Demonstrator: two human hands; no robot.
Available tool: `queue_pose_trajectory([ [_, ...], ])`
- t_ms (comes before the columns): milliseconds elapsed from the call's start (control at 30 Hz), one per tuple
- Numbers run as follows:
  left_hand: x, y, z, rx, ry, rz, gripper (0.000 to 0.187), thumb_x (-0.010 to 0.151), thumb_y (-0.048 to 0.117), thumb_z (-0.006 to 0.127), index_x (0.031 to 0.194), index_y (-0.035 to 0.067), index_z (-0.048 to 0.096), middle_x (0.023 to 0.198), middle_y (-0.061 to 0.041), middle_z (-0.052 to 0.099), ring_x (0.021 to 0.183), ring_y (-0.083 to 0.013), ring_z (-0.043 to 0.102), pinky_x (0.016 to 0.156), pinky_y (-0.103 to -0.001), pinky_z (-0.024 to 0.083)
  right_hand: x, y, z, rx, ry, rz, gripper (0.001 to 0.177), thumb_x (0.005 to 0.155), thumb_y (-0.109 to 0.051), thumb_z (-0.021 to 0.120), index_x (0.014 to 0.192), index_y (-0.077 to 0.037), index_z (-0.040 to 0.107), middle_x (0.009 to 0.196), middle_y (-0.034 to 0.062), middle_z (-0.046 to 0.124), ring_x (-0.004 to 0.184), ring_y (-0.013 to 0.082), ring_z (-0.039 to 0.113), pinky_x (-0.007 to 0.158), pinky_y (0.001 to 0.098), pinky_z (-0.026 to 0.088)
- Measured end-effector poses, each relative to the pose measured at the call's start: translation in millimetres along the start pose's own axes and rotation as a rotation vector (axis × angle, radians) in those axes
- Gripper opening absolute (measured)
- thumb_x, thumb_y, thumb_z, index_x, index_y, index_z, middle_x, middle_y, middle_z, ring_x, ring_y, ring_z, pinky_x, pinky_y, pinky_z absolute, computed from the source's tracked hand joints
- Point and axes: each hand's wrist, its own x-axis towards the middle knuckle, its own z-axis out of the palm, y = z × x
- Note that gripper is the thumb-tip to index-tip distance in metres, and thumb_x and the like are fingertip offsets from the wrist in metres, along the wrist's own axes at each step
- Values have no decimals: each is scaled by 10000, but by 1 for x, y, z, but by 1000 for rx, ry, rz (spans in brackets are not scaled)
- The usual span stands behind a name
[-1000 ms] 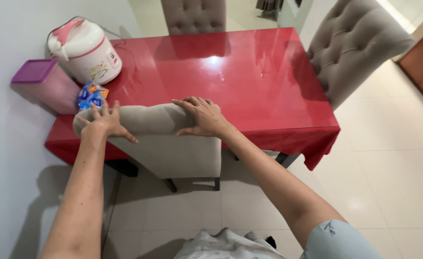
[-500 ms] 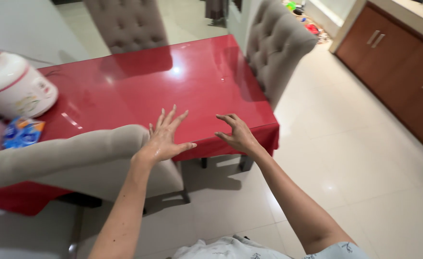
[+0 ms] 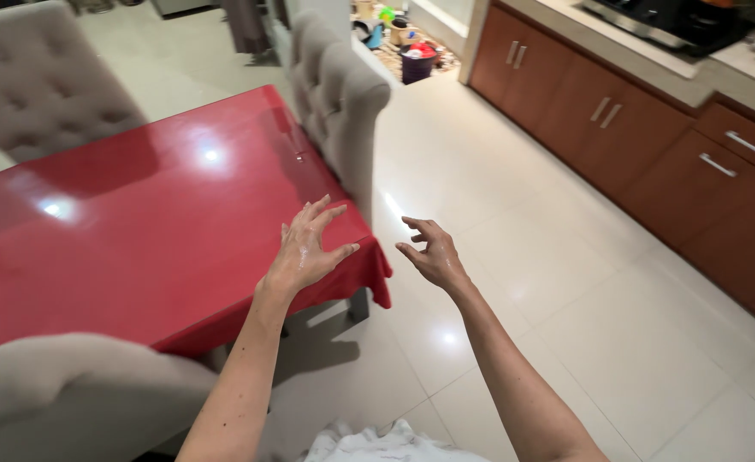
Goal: The person arranges chairs around a dining table, picks up a grey floor mat and spreads it on the kitchen floor, then takes a red mat and lays it on the patio floor.
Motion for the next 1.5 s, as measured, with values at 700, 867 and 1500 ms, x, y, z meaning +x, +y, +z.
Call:
queue_pose_trajectory([
  [700,252,109,144,-41,-165,218,682,777,412,831,1378,185,603,1502,-86,515,1371,-297,500,1119,-521,378,115,162,-150,-14,265,290,528,875,-246,764,1366,-126,615,1306,78,658,1071,236,720,844,363,619],
  [867,328,106,165,-104,-160,205,665,783,399,827,1361,145,618,1472,-106,551,1342,-316,534,1109,-464,432,183,197,-177,-27,248,350,524,881,-268,759,1368,-139,613,1306,70,656,1064,233,722,818,369,621],
  [1500,567,179,218,-125,-50,105,598,783,401,828,1283,111,677,1404,-79,627,1225,-306,640,1029,-423,527,408,328,-286,86,180,319,488,892,-235,740,1360,-160,623,1324,50,653,1072,194,723,814,358,632],
])
